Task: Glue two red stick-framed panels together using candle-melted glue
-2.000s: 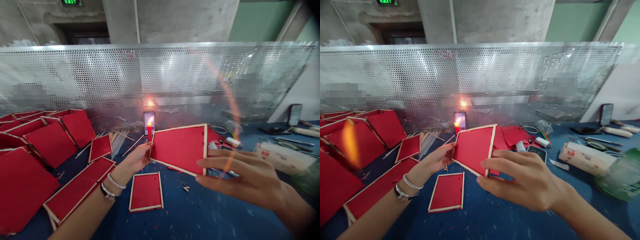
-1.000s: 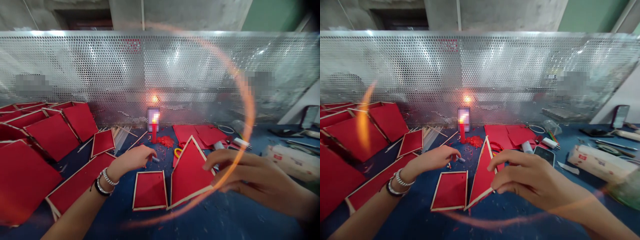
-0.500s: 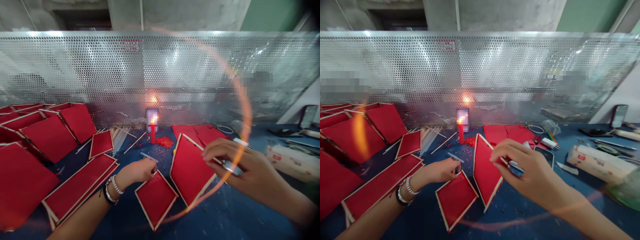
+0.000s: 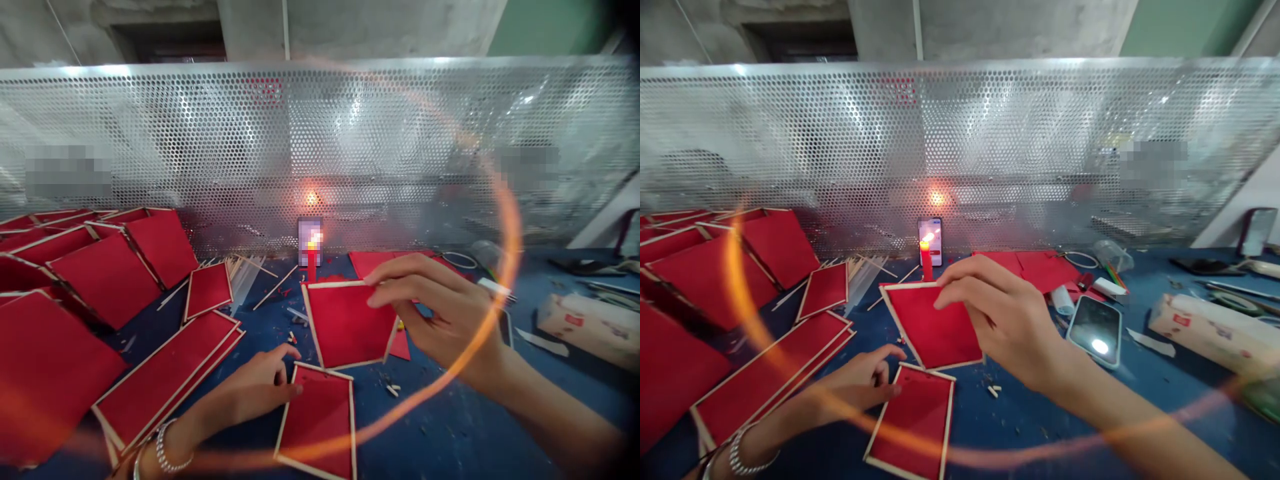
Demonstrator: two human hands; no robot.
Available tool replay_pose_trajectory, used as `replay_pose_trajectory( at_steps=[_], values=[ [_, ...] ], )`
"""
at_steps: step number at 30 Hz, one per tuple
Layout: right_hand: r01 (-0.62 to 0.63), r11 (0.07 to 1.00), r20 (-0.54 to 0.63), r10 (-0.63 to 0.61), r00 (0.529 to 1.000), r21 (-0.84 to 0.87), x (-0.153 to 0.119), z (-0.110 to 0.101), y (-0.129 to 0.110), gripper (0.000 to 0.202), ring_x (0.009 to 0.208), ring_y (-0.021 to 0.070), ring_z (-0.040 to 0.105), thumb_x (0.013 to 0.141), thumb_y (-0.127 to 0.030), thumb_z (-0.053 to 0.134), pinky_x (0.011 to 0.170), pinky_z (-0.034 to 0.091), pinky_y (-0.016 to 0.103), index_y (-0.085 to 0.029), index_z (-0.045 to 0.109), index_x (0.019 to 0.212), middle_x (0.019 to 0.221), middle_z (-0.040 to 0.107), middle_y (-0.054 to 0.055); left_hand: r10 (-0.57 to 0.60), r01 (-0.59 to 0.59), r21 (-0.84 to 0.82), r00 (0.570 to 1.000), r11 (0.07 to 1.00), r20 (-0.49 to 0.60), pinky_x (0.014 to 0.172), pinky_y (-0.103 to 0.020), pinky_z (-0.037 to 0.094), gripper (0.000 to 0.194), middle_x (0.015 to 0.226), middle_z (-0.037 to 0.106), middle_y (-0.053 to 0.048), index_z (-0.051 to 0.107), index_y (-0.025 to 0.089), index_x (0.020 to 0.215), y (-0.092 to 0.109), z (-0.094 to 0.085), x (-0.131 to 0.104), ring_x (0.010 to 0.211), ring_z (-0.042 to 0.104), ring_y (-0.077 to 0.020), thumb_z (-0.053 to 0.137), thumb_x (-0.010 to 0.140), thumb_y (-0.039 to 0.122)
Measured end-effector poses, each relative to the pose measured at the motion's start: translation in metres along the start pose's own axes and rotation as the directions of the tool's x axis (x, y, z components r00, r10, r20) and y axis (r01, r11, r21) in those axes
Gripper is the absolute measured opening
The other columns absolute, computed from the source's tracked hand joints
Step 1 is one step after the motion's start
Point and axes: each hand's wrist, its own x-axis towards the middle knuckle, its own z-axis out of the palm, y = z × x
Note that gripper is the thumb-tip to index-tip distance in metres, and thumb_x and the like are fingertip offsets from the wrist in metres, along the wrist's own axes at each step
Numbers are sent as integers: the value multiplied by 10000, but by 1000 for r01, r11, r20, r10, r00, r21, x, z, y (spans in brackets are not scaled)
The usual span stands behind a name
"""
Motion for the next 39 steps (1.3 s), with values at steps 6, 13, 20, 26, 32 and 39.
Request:
replay_pose_trajectory(
  at_steps=[6, 13, 20, 26, 32, 39],
  values=[
    [-28, 998, -122, 34, 992, 55, 5, 28, 2, 318, 854, 128, 582, 775, 31, 411, 708, 480, 265, -227, 597, 772, 904, 595, 5, 232, -274, -225, 953, 935, -196, 850, -292, 395, 413, 1155, 538, -55, 437, 226, 1231, 8, -7, 10, 984, 511, -211, 535, 853, 363],
    [-168, 962, -97, 192, 976, 217, -18, 51, 6, 247, 950, 179, 563, 795, -101, 510, 795, 484, 362, -252, 546, 987, 1003, 584, 37, 306, -370, -316, 923, 874, -233, 842, -304, 420, 249, 1024, 629, -41, 596, 196, 1077, 0, 4, 19, 918, 561, -215, 424, 914, 272],
    [-507, 826, 328, 422, 845, 245, -84, 67, 26, 600, 977, 216, 562, 745, -294, 627, 794, 500, 400, -252, 303, 1247, 1214, 475, 111, 319, -408, -393, 907, 824, -274, 890, -298, 401, 230, 1063, 615, -39, 590, 206, 1084, 0, 5, 21, 960, 548, -205, 456, 898, 220],
    [-507, 854, 468, 496, 731, -114, -133, 74, 25, 552, 1114, 319, 462, 687, -326, 662, 870, 411, 526, -259, 432, 1184, 1180, 519, 99, 292, -370, -395, 924, 841, -246, 804, -276, 428, 199, 942, 640, -33, 619, 194, 1005, -4, 9, 23, 878, 565, -208, 471, 894, 266],
    [-467, 863, 525, 493, 694, -193, -128, 76, 14, 347, 1105, 309, 434, 743, -348, 615, 874, 357, 517, -245, 539, 1066, 1186, 517, 90, 303, -388, -368, 914, 845, -270, 826, -275, 416, 237, 1011, 625, -38, 603, 191, 1054, -7, 13, 27, 907, 551, -209, 450, 907, 296],
    [-438, 850, 474, 527, 706, -293, -129, 94, 26, 287, 1090, 296, 410, 756, -335, 600, 881, 300, 480, -257, 584, 1032, 1165, 535, 68, 315, -405, -384, 908, 830, -276, 849, -285, 424, 256, 1078, 614, -53, 568, 195, 1118, -7, 13, 25, 963, 558, -208, 430, 920, 277]
  ],
)
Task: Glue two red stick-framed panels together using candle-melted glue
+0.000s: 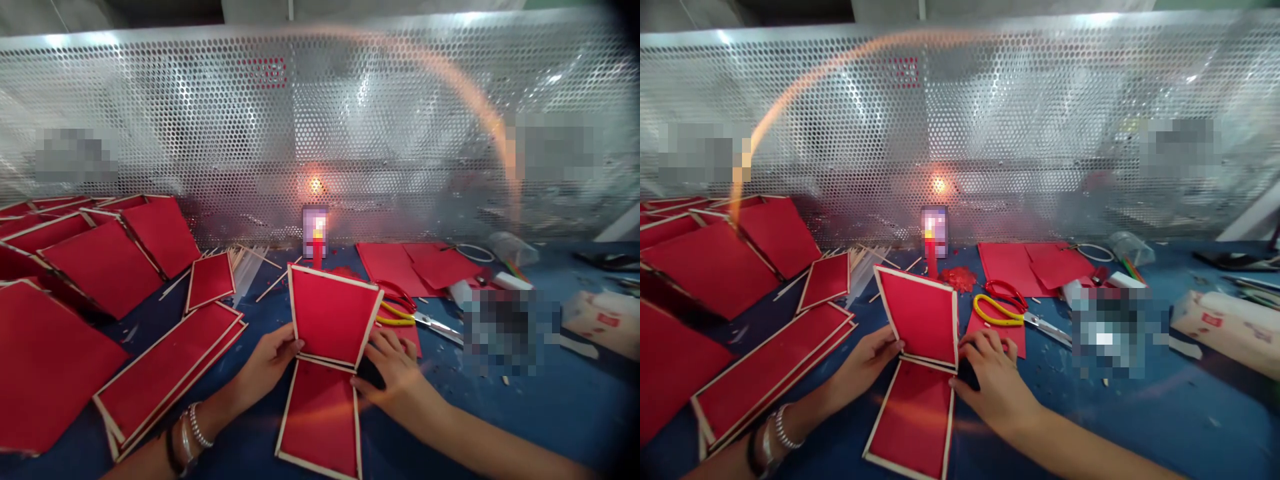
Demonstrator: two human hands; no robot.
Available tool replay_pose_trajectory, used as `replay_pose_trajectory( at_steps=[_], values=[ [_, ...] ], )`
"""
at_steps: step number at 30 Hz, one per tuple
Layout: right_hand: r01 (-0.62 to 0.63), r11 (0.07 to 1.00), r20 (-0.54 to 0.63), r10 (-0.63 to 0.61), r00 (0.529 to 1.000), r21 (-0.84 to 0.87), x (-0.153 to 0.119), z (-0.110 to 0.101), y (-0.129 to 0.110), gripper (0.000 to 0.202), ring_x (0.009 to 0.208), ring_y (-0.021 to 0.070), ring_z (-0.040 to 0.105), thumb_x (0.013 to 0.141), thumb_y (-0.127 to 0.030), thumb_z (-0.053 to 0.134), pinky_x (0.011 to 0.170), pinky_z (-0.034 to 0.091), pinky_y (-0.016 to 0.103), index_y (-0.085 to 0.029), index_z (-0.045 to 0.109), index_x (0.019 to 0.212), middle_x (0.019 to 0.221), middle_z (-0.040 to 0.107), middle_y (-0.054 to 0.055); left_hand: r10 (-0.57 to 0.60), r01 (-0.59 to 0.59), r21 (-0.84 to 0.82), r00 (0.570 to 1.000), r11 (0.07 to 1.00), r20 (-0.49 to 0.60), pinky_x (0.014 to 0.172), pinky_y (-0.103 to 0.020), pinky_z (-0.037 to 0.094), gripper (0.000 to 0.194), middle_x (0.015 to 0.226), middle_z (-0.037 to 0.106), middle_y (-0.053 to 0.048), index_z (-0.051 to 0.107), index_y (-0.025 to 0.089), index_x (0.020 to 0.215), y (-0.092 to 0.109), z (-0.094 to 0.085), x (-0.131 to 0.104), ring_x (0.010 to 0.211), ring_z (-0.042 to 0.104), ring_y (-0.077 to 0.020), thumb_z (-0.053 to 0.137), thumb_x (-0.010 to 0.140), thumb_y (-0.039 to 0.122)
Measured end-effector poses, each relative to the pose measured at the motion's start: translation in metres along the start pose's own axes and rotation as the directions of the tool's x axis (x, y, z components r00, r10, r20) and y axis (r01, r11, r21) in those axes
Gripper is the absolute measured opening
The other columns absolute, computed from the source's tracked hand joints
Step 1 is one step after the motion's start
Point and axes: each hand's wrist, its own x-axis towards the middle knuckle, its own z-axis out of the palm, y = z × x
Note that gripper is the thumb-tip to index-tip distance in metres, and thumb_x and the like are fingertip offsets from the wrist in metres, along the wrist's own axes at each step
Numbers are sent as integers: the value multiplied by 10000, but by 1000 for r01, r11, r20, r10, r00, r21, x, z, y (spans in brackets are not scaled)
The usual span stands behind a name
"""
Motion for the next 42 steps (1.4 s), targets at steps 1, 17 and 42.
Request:
replay_pose_trajectory(
  at_steps=[1, 17, 42],
  values=[
    [4, 1000, -13, -4, 1000, -5, 3, 2, 0, 282, 1079, 295, 413, 754, -335, 599, 877, 296, 477, -265, 592, 1026, 1155, 542, 62, 2, -2, -1, 1000, 1000, 3, 859, -288, 422, 253, 1087, 611, -52, 568, 197, 1117, 0, 0, 0, 971, 556, -207, 429, 920, 272],
    [99, 983, -62, -90, 994, 158, 33, 1, -4, 96, 973, 225, 441, 790, -228, 578, 811, 281, 392, -229, 566, 885, 994, 565, 25, -82, 77, -37, 985, 996, -149, 901, -313, 431, 293, 1128, 611, -41, 534, 187, 1146, -20, -6, -8, 1040, 554, -211, 490, 884, 313],
    [140, 871, -56, -129, 990, 470, 44, 7, 18, 176, 741, 157, 516, 892, -225, 419, 702, 392, 296, -196, 575, 815, 786, 595, 28, -32, 71, 228, 985, 971, -170, 780, -247, 483, 258, 1062, 641, -27, 545, 205, 1133, -2, -3, -15, 916, 608, -181, 450, 903, 272]
  ],
)
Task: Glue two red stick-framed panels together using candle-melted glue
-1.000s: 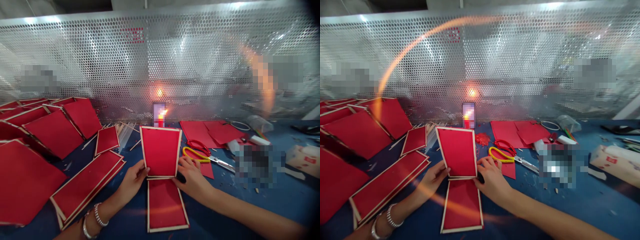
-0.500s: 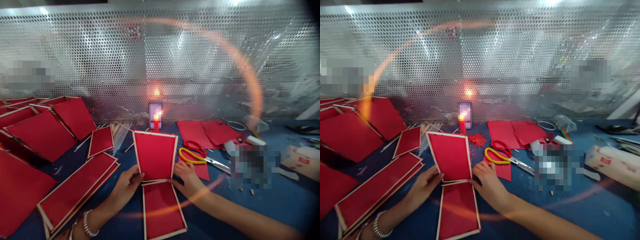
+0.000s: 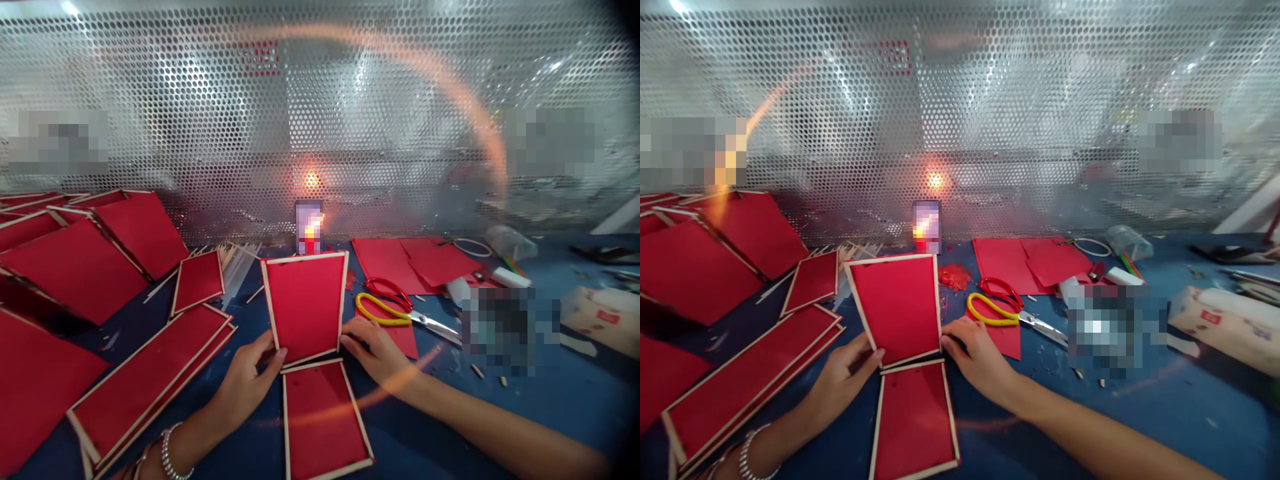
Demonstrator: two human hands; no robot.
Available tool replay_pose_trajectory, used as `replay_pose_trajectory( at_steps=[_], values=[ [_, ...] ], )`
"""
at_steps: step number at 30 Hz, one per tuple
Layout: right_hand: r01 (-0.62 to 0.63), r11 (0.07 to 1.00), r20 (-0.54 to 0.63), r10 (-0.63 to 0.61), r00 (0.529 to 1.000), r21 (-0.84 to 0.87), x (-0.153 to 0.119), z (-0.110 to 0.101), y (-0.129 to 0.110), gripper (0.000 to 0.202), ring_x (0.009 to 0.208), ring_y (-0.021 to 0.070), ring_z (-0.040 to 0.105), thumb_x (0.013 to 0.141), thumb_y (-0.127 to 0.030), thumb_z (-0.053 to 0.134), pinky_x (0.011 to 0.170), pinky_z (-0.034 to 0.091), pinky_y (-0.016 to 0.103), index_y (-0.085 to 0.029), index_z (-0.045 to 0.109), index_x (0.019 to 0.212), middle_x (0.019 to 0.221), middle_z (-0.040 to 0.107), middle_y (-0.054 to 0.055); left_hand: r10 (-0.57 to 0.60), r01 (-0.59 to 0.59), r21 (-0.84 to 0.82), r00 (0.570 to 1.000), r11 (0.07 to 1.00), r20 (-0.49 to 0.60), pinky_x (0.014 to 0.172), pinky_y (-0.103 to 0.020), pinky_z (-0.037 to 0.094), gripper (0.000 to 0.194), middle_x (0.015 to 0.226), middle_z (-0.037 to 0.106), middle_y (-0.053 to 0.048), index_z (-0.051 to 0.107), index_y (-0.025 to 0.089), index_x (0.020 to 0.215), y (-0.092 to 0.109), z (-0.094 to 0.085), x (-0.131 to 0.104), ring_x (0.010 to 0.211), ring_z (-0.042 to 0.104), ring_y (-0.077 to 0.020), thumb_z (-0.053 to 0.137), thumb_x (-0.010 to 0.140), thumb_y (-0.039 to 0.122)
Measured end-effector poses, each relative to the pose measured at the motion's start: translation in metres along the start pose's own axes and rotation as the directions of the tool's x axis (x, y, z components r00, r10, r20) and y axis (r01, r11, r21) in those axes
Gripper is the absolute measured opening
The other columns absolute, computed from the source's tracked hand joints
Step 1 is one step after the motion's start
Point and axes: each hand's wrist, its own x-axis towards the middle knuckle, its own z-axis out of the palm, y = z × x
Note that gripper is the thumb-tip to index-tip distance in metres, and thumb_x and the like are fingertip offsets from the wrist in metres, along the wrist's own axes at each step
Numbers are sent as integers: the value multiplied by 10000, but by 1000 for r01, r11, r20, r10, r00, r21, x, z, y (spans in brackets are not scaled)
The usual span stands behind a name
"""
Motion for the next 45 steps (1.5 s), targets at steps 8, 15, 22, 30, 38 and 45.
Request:
replay_pose_trajectory(
  at_steps=[8, 15, 22, 30, 38, 45],
  values=[
    [26, 999, -29, -25, 999, 30, -3, 2, 2, 105, 775, 167, 527, 811, -151, 477, 723, 412, 308, -208, 559, 846, 822, 598, 30, 0, 0, -11, 1000, 1000, 10, 805, -273, 494, 326, 1066, 646, -39, 475, 203, 1217, 1, 2, 1, 928, 618, -192, 443, 898, 262],
    [41, 999, -35, -41, 999, -4, -4, 5, 4, 139, 764, 168, 518, 748, -103, 499, 727, 410, 313, -211, 538, 826, 827, 589, 27, 5, -6, 18, 1000, 1000, 28, 804, -269, 492, 296, 1099, 630, -34, 494, 214, 1192, -1, 1, 1, 959, 607, -197, 432, 908, 264],
    [65, 995, -55, -69, 996, -76, -4, 6, 5, 114, 761, 167, 511, 758, -112, 505, 716, 409, 310, -202, 539, 819, 805, 583, 31, 3, -4, 36, 999, 999, 32, 784, -264, 484, 295, 1086, 632, -19, 472, 232, 1208, -1, 0, 0, 935, 611, -194, 420, 922, 280],
    [64, 990, -63, -72, 995, -126, -4, 8, 6, 136, 786, 184, 523, 750, -112, 499, 713, 417, 327, -204, 554, 833, 830, 603, 41, -10, 10, 0, 998, 1000, 54, 807, -274, 458, 299, 1123, 615, -7, 445, 253, 1220, -4, 1, 1, 974, 590, -192, 421, 924, 293],
    [73, 969, 20, -70, 997, -236, -2, 7, 3, 60, 768, 178, 503, 794, -179, 559, 706, 398, 309, -190, 561, 735, 768, 595, 31, -48, 49, -25, 997, 998, 61, 809, -290, 463, 324, 1116, 618, -21, 424, 237, 1235, -7, 1, 2, 951, 601, -195, 419, 921, 315],
    [45, 971, 30, -39, 999, -235, -3, 6, 2, 63, 741, 169, 495, 813, -186, 565, 689, 387, 295, -193, 582, 753, 753, 592, 21, -47, 49, -30, 997, 998, 65, 866, -297, 443, 295, 1159, 595, -23, 439, 234, 1207, -5, 1, 2, 1100, 523, -211, 408, 927, 321]
  ],
)
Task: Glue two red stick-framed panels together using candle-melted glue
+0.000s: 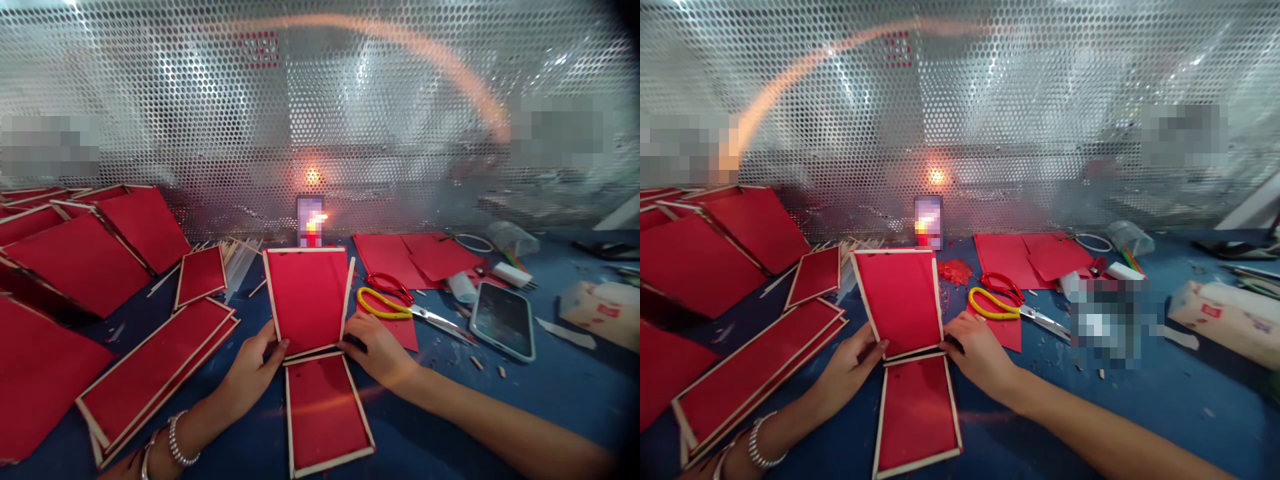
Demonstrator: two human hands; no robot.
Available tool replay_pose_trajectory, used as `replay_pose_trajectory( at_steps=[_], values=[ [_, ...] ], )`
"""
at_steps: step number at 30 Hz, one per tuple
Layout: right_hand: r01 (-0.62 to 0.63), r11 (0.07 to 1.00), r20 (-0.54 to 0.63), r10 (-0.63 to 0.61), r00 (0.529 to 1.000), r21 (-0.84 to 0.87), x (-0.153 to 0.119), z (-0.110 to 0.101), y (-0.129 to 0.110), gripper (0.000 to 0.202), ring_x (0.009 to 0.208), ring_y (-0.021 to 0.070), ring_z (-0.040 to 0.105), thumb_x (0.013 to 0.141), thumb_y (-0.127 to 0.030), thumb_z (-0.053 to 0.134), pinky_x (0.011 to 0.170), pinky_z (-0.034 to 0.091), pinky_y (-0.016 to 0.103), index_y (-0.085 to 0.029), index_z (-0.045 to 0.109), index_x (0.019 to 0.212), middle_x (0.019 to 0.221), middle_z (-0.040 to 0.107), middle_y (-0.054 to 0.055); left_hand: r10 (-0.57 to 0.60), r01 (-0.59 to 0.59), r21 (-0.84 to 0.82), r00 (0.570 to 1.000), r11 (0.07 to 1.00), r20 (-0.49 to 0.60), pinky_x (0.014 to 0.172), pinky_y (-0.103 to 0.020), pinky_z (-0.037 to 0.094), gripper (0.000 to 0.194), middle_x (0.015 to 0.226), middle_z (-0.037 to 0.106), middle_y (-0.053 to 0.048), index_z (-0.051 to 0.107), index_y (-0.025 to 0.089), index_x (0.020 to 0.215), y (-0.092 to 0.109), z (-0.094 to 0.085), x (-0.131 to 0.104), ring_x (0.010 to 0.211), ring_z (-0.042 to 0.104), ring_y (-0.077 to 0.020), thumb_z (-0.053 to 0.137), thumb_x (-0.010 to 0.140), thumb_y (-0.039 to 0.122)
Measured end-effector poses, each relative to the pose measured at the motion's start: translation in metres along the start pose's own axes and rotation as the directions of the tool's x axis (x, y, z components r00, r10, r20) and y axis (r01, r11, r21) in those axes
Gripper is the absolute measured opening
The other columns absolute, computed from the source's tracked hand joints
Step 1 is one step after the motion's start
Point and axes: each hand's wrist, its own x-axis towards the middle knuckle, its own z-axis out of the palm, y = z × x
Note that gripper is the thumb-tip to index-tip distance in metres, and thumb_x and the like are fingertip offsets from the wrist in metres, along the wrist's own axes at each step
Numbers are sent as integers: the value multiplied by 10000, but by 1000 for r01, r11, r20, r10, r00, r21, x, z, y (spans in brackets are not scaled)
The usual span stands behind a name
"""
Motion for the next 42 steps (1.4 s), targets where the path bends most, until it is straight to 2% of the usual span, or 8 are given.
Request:
replay_pose_trajectory(
  at_steps=[8, 11, 15, 21, 25, 29, 35, 42],
  values=[
    [-28, 999, 7, 28, 1000, 34, 0, -2, -2, 80, 714, 163, 507, 808, -167, 560, 661, 386, 287, -198, 583, 737, 738, 593, 15, -8, 8, -24, 1000, 1000, -18, 851, -300, 461, 251, 1136, 608, -22, 467, 234, 1151, 1, 1, 1, 1020, 576, -203, 417, 919, 315],
    [-65, 991, -9, 67, 998, 119, 1, -5, -3, 91, 681, 151, 519, 802, -142, 559, 630, 393, 270, -194, 576, 729, 717, 595, 8, -46, 46, -86, 999, 995, 1, 831, -300, 479, 234, 1106, 625, -29, 486, 226, 1087, 3, 1, 0, 990, 595, -208, 504, 878, 329],
    [-74, 975, -21, 81, 997, 211, 1, -8, -5, 67, 723, 154, 544, 803, -146, 564, 659, 413, 268, -193, 587, 760, 761, 617, 13, -111, 116, -154, 993, 981, 43, 827, -314, 491, 330, 1043, 658, -46, 479, 209, 1072, 5, 1, 0, 953, 620, -223, 628, 797, 315],
    [-50, 983, -47, 60, 997, 176, -1, -8, -6, 69, 743, 166, 540, 811, -172, 554, 674, 419, 287, -196, 572, 749, 762, 605, 20, -136, 136, -164, 991, 977, 14, 773, -318, 500, 300, 873, 704, -22, 472, 216, 1070, 4, 2, 0, 812, 665, -212, 603, 810, 287],
    [-44, 987, -44, 51, 998, 152, -2, -7, -7, 71, 776, 178, 529, 830, -198, 529, 694, 419, 307, -196, 567, 770, 809, 605, 36, -103, 102, -127, 995, 987, -3, 743, -300, 496, 232, 812, 707, 7, 501, 223, 1004, 3, 2, -3, 787, 668, -205, 602, 810, 302],
    [20, 994, -69, -13, 998, 112, -3, -5, -4, 65, 797, 189, 519, 837, -188, 513, 716, 418, 323, -196, 555, 789, 831, 593, 47, -82, 80, -79, 997, 994, -13, 702, -260, 497, 184, 812, 705, 28, 507, 227, 951, 2, 2, -4, 771, 668, -183, 599, 821, 319],
    [90, 993, -88, -83, 993, 80, -2, -5, -5, 100, 841, 220, 515, 868, -229, 462, 737, 427, 360, -212, 557, 895, 765, 559, 49, 0, 0, 15, 999, 1000, -44, 693, -234, 494, 122, 789, 690, 50, 527, 239, 938, 4, 2, -4, 757, 662, -162, 569, 843, 303],
    [127, 978, -91, -113, 989, 167, -1, -8, -5, 172, 860, 201, 527, 870, -213, 470, 787, 420, 360, -228, 552, 1020, 886, 601, 52, 36, -11, 260, 995, 965, -89, 640, -235, 495, 122, 861, 692, 28, 565, 244, 947, 0, 1, -7, 795, 658, -184, 555, 845, 309]
  ],
)
